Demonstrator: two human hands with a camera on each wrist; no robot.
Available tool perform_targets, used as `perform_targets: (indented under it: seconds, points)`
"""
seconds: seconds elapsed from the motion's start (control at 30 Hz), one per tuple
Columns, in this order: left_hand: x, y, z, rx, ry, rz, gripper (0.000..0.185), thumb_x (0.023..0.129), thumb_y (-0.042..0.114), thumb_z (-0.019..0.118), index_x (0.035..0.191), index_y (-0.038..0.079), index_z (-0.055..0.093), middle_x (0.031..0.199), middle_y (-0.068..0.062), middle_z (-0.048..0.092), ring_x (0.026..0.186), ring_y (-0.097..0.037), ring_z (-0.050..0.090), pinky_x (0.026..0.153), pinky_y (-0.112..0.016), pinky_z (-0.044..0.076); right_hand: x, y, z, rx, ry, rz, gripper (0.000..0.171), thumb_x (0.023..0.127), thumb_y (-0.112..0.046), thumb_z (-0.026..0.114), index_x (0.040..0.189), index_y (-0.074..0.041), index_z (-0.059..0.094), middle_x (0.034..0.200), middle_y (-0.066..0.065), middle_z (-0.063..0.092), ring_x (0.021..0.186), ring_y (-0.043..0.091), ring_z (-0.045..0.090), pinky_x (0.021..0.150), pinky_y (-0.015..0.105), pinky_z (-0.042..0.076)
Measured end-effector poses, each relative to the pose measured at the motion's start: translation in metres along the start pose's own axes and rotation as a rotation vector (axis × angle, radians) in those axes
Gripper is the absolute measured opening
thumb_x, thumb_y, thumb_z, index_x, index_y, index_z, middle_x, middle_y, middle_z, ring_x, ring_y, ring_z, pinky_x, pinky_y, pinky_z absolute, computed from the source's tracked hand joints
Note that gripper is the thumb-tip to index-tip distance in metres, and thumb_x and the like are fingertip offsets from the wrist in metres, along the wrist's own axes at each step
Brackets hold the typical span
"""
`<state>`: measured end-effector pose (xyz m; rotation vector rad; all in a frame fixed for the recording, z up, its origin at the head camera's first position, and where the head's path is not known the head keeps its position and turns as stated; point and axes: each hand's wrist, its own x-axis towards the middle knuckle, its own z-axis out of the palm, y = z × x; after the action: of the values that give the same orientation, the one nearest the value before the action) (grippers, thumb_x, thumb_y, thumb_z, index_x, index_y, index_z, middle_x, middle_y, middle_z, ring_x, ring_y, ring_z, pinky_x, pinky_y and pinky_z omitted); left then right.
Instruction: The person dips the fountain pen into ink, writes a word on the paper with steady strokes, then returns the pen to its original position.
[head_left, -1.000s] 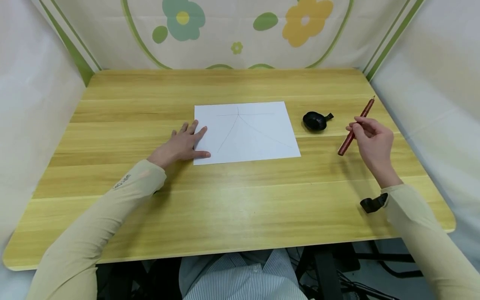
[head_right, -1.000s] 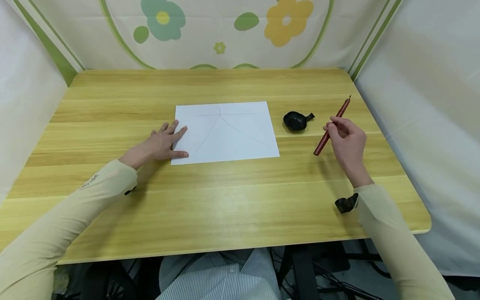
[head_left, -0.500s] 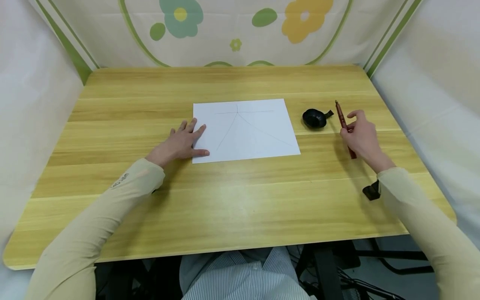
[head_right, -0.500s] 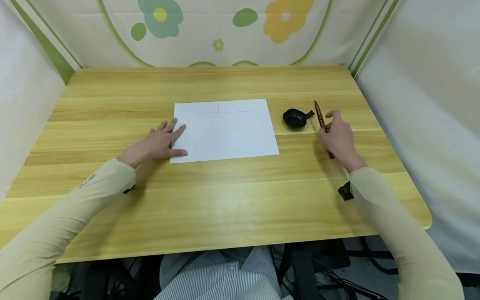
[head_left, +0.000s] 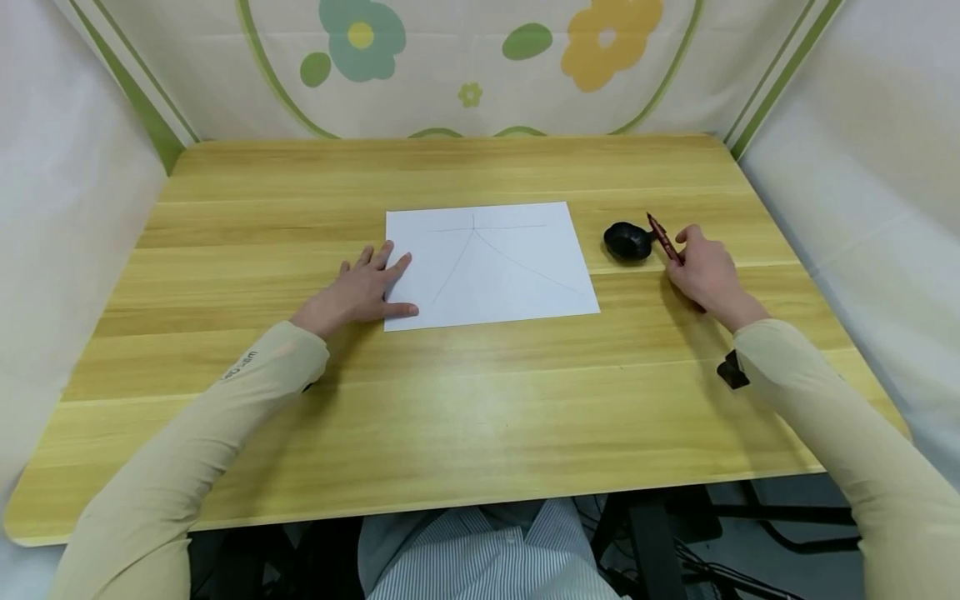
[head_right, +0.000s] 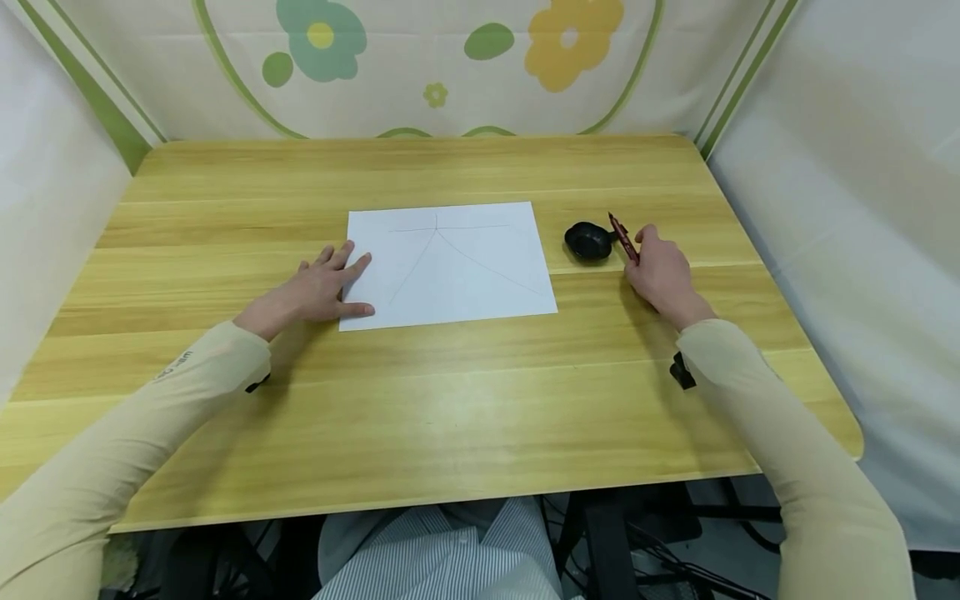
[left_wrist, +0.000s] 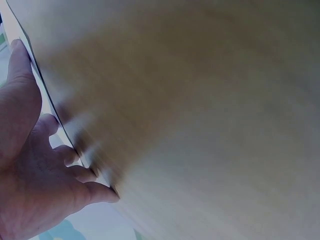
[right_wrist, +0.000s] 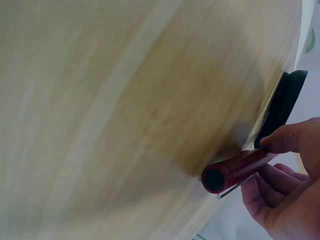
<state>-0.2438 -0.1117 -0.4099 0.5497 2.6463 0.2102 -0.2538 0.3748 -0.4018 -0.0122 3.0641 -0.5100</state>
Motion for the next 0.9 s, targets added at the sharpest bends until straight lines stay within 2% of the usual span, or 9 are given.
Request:
perform_targets:
  seconds: [0.13,0.37,0.6,0.77,0.9]
  points:
    - [-0.001,0.0,0.001,-0.002,-0.002,-0.005,0.091,0.089,0.055,0.055,0.153,0.013,0.006,0.158,-0.022,-0.007,0.142,-0.051,-0.003,0.106,-0.072,0.01,0.002,0.0,0.002,-0.031,0.003,-0.028,0.04,0.089,-0.01,0.048,0.123,0.009,0.04,0.098,0.034,0.06,0.075,0.044,0.059,0.064,0.051,0.044]
    - [-0.002,0.0,0.002,-0.012,0.002,-0.004,0.091,0.089,0.055,0.055,0.153,0.013,0.007,0.158,-0.022,-0.007,0.142,-0.051,-0.003,0.106,-0.072,0.01,0.002,-0.001,0.005,-0.081,0.016,-0.086,0.04,0.088,-0.007,0.047,0.123,0.009,0.04,0.091,0.034,0.059,0.067,0.041,0.057,0.058,0.051,0.043]
    - [0.0,0.002,0.003,-0.005,-0.002,0.01,0.091,0.089,0.056,0.054,0.153,0.014,0.006,0.158,-0.022,-0.008,0.142,-0.05,-0.004,0.106,-0.072,0.009,-0.001,0.006,0.008,-0.079,0.039,-0.054,0.043,0.09,-0.015,0.049,0.124,0.009,0.04,0.092,0.033,0.06,0.068,0.041,0.058,0.058,0.051,0.044]
    - [0.007,0.001,0.004,-0.023,-0.003,0.012,0.091,0.088,0.059,0.054,0.154,0.015,0.007,0.158,-0.021,-0.008,0.143,-0.049,-0.005,0.107,-0.071,0.008,0.001,0.01,0.005,-0.049,0.049,-0.005,0.049,0.094,-0.026,0.046,0.127,0.009,0.039,0.105,0.034,0.059,0.079,0.047,0.06,0.065,0.054,0.045]
    - [0.015,-0.003,0.007,-0.036,-0.004,0.008,0.092,0.087,0.061,0.053,0.154,0.016,0.009,0.158,-0.021,-0.009,0.143,-0.048,-0.004,0.108,-0.071,0.008,0.006,0.011,-0.001,-0.025,0.03,-0.014,0.052,0.095,-0.029,0.045,0.13,0.009,0.039,0.114,0.036,0.056,0.092,0.049,0.058,0.073,0.056,0.045]
